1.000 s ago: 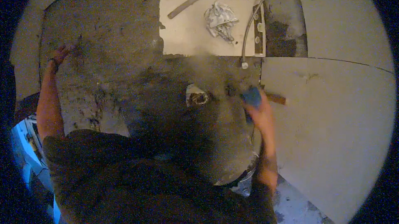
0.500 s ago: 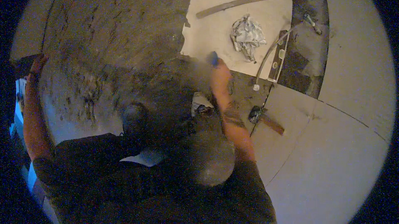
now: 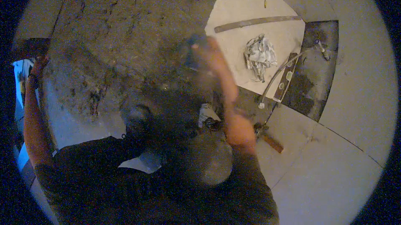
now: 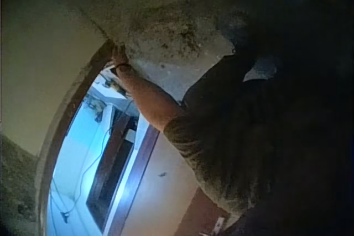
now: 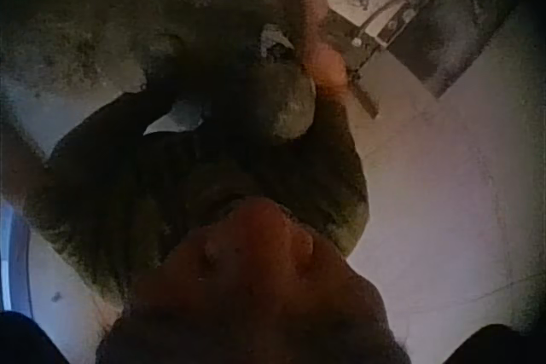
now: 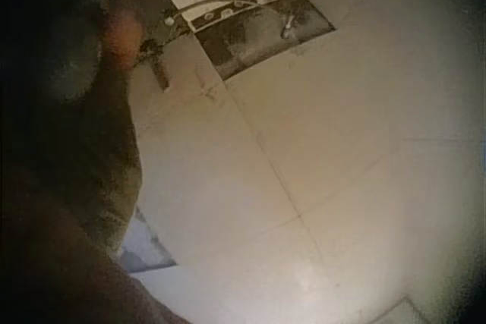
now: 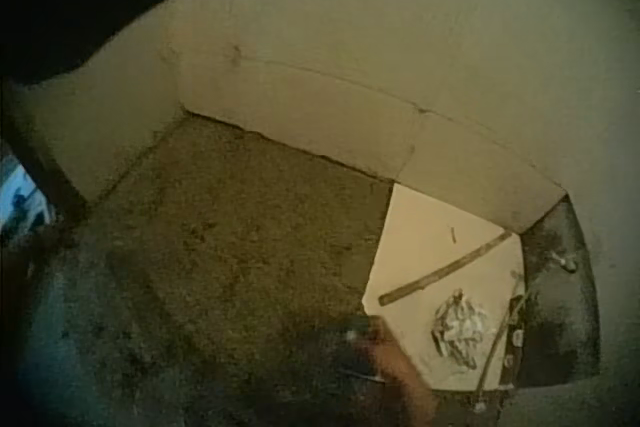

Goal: The person places a level on a floor tile and surrounding wet concrete, uses a hammer to tap the edge of a tile, and then uses a power grinder to cut a circular hole in a loose tile.

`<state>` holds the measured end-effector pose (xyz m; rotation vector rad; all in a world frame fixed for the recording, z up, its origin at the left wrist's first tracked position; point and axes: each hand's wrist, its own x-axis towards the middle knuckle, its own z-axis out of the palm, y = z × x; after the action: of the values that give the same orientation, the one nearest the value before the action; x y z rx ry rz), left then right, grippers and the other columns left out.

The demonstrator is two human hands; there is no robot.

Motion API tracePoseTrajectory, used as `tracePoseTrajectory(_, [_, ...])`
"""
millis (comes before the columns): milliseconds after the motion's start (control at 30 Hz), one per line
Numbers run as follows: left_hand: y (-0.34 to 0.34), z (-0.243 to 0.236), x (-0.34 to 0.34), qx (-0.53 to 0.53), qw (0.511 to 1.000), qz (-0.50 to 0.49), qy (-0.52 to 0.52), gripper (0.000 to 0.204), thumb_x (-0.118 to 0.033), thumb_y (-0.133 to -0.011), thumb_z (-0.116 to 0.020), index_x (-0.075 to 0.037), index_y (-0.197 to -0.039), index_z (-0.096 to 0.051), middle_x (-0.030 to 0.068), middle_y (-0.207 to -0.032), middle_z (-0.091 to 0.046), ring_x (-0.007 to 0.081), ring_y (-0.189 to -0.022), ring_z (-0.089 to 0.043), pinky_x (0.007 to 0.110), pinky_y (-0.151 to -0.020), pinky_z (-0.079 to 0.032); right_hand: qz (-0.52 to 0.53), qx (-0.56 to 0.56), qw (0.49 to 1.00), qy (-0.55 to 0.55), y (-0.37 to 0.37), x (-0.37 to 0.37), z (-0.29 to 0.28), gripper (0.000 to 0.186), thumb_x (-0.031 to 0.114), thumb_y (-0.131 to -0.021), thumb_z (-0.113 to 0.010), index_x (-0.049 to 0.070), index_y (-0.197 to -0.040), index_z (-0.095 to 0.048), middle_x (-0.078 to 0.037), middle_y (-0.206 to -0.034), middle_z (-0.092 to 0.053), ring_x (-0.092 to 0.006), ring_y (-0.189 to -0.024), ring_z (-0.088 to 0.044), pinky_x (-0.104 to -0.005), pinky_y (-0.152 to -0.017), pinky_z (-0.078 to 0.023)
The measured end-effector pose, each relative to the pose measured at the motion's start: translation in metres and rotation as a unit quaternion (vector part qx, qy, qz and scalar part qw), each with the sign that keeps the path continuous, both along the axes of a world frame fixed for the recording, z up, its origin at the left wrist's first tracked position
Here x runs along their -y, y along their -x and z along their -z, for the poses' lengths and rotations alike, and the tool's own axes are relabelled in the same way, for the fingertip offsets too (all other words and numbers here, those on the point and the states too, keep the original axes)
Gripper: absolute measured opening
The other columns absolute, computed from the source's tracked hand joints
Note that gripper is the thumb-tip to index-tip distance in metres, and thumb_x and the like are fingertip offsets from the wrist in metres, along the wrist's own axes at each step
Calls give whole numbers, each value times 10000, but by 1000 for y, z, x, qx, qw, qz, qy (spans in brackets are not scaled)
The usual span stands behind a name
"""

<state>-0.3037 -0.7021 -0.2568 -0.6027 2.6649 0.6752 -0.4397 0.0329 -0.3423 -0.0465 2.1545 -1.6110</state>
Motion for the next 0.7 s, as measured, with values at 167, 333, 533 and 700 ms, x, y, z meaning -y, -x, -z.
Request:
tracePoseTrajectory(167, [-43, -8, 87, 73, 997, 18, 26, 634, -392, -866, -583, -50, -1362, -388, 150, -1355, -438, 241, -1270, -391, 357, -1038, -318, 67, 146, 984, 78, 67, -48, 10, 325, 264, -852, -649, 28, -1043, -534, -62, -881, -621, -143, -722, -605, -264, -672, -504])
tracePoseTrajectory(333, [-35, 9, 44, 29, 993, -34, 112, 574, -383, -858, -597, -46, -1299, -451, 149, -1298, -493, 210, -1232, -431, 333, -1008, -353, 114, 95, 989, -28, 54, -60, 42, 294, 244, -848, -651, 29, -1020, -547, -39, -811, -595, -128, -653, -549, -265, -603, -457])
tracePoseTrajectory(533, [-69, -48, 75, 67, 996, 13, 63, 660, -411, -845, -596, -13, -1336, -405, 169, -1333, -465, 240, -1260, -406, 343, -1030, -327, 67, -132, 986, -75, 67, -17, 72, 243, 213, -807, -677, -22, -839, -626, -29, -710, -582, -120, -632, -506, -264, -610, -428])
tracePoseTrajectory(700, [-16, -15, -27, 31, 997, -57, -32, 580, -389, -845, -590, -74, -1314, -458, 159, -1312, -486, 245, -1254, -410, 350, -1030, -330, 6, -162, 969, -186, 42, -46, 86, 205, 193, -805, -672, -9, -798, -644, -31, -653, -577, -114, -623, -496, -275, -597, -417])
